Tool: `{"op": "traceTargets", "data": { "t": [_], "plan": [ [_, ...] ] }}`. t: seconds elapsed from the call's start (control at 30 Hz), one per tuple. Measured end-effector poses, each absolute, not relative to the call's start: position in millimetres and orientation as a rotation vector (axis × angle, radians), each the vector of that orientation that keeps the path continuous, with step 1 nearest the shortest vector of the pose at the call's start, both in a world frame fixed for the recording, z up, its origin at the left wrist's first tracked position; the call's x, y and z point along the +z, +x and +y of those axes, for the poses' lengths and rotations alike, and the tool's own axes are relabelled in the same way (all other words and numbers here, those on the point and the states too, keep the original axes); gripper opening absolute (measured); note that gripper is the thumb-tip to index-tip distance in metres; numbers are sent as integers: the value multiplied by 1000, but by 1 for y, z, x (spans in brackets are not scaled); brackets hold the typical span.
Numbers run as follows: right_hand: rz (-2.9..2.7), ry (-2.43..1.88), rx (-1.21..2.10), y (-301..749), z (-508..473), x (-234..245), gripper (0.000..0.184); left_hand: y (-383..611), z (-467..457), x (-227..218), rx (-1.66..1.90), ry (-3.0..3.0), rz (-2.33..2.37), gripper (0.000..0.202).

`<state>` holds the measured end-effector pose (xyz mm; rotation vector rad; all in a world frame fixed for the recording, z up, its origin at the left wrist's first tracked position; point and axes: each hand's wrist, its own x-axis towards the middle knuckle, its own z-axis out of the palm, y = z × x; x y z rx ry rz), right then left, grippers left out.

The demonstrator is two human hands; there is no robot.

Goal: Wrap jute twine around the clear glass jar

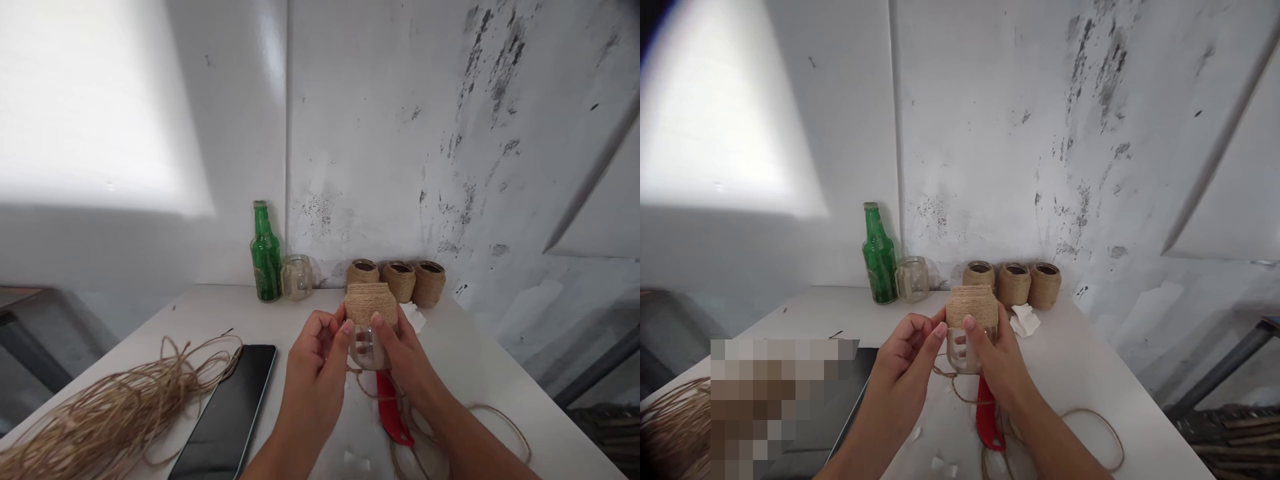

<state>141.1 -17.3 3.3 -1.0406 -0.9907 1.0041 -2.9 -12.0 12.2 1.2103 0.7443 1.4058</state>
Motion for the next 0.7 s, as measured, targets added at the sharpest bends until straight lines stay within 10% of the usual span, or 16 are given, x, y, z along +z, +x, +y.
{"op": "traceTargets", "data": {
  "t": [0.7],
  "plan": [
    [-1098,-1024,901,144,-12,-2,60,-3,-16,10,1445,1313,876,39]
  ]
}}
